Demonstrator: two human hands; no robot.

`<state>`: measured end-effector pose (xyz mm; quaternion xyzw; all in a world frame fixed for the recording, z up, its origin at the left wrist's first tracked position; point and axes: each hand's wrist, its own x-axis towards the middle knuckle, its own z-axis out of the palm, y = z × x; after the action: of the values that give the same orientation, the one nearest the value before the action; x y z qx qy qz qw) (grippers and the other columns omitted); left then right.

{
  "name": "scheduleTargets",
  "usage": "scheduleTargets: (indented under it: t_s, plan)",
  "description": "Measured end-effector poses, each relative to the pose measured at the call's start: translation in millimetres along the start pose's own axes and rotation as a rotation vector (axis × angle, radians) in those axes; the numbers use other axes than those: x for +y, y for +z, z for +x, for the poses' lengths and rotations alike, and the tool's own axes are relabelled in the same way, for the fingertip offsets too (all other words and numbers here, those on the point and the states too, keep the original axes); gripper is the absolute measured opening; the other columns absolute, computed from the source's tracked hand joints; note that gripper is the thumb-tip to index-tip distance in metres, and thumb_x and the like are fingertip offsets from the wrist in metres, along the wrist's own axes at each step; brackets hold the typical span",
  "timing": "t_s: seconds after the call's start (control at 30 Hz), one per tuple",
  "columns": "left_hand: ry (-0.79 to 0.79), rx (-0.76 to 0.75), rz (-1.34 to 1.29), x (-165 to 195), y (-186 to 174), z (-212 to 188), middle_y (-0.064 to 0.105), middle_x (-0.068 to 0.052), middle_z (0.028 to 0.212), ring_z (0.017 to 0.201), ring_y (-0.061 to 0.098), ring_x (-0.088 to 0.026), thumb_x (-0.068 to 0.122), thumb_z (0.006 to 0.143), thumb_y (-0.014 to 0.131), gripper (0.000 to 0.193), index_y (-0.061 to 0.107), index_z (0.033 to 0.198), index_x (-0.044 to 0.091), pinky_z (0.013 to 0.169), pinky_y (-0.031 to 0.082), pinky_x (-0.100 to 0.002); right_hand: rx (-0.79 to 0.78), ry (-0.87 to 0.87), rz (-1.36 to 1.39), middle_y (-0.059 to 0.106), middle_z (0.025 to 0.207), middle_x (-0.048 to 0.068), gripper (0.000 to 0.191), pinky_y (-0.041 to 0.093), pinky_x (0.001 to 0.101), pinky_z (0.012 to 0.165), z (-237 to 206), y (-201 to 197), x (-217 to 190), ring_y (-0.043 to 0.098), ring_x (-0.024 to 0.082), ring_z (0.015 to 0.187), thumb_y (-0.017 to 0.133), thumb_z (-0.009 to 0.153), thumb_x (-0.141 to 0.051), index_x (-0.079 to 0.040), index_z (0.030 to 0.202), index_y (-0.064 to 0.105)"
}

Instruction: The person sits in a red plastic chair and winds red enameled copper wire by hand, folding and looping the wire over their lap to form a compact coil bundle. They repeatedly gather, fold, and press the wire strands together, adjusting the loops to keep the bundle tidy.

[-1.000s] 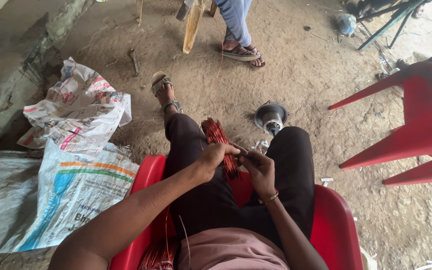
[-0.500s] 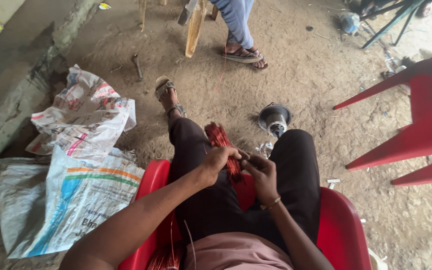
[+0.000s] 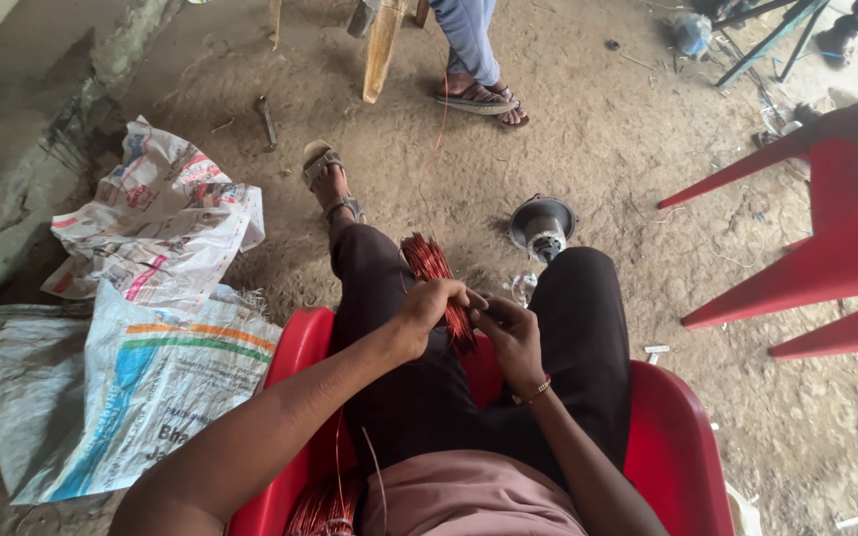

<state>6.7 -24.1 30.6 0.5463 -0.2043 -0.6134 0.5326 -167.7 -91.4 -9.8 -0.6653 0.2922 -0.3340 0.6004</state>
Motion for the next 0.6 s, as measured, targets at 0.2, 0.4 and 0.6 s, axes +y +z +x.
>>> scheduleTargets:
  t_s: [0.2,0.4,0.6]
  plan:
    - [-0.021,-0.027,0.017,2,1,-2,0.075,-0.007,0.084,0.093,0.066,-0.017,0.019,0.081,0.056,0.026,0.078,0.081,0.005,0.102,0.045,-0.033,-0.021,0.009,0.067,0.077,0.101,0.007,0.019,0.058,0.0261,0.086,2,-2,6,0.070,0.010,0.091,0.071,0.095,-0.004,0.006,0.110,0.074]
    - [-0.011,-0.016,0.050,5,2,-5,0.077,-0.006,0.087,0.101,0.065,-0.015,0.018,0.079,0.056,0.027,0.079,0.082,0.004,0.106,0.039,-0.031,-0.035,0.009,0.042,0.077,0.102,0.008,0.017,0.058,0.0265,0.086,2,-1,4,0.070,0.010,0.092,0.072,0.095,-0.004,0.008,0.107,0.075]
    - [-0.028,-0.042,-0.003,0,0,-1,0.075,-0.008,0.084,0.095,0.066,-0.019,0.018,0.081,0.056,0.025,0.077,0.081,0.004,0.102,0.045,-0.034,-0.024,0.026,0.025,0.077,0.102,0.006,0.021,0.056,0.0250,0.085,1,1,-4,0.069,0.008,0.092,0.071,0.094,-0.005,0.006,0.111,0.075]
